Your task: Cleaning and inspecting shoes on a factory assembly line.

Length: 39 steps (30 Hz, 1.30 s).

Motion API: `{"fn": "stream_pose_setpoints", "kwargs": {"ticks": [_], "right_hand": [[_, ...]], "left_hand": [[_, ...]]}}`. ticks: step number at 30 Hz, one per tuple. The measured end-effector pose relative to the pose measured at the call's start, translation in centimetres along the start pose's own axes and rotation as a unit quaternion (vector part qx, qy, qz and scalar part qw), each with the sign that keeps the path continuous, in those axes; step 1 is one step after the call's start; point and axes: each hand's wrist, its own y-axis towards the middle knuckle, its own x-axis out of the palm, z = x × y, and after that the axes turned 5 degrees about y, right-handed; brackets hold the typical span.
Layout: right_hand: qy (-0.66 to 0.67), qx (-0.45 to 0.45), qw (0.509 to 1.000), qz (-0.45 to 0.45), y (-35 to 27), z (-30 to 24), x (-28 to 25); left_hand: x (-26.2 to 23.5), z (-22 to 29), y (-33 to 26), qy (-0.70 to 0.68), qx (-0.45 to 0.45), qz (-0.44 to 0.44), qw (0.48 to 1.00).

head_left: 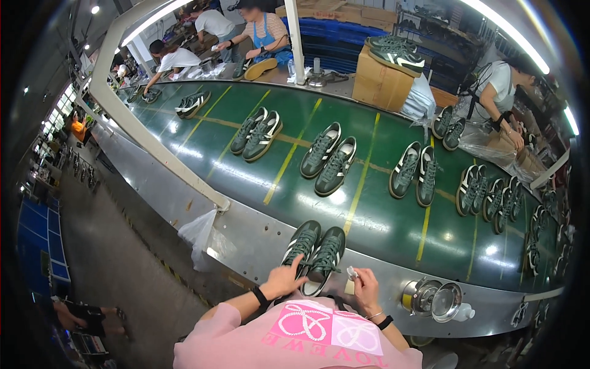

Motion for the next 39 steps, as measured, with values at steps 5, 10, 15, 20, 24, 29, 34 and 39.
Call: {"fn": "stream_pose_setpoints", "kwargs": {"ticks": [5,10,15,20,24,29,34,39], "right_hand": [[-0.003,-0.038,0.998,0.052,-0.2,1.1,-0.3],[-0.01,-0.011,0.998,0.063,-0.8,0.9,-1.1],[-0.003,0.028,0.998,0.057,-1.2,0.6,-0.6],[-0.017,0.029,0.999,0.041,-0.8,0.8,0.1],[-0.017,0.037,0.998,0.049,0.0,0.3,2.2],[0.005,0.054,0.997,0.056,0.1,-0.3,3.8],[0.005,0.071,0.996,0.046,0.1,0.2,5.2],[-0.003,0.078,0.996,0.037,0.8,0.1,6.3]], "left_hand": [[3.7,1.1,1.4,-0.032,0.009,0.033,0.999],[4.9,0.3,2.7,-0.035,0.015,0.046,0.998],[2.0,-0.6,3.9,-0.108,0.019,0.06,0.992],[-1.4,-3.8,8.5,-0.393,0.046,0.134,0.909],[-6.6,-6.1,13.7,-0.597,0.049,0.168,0.783],[-15.2,-5.4,16.3,-0.702,0.083,0.111,0.698],[-16.9,-7.8,16.5,-0.705,0.021,0.131,0.697],[-17.1,-9.6,17.5,-0.633,0.007,0.181,0.752]]}}
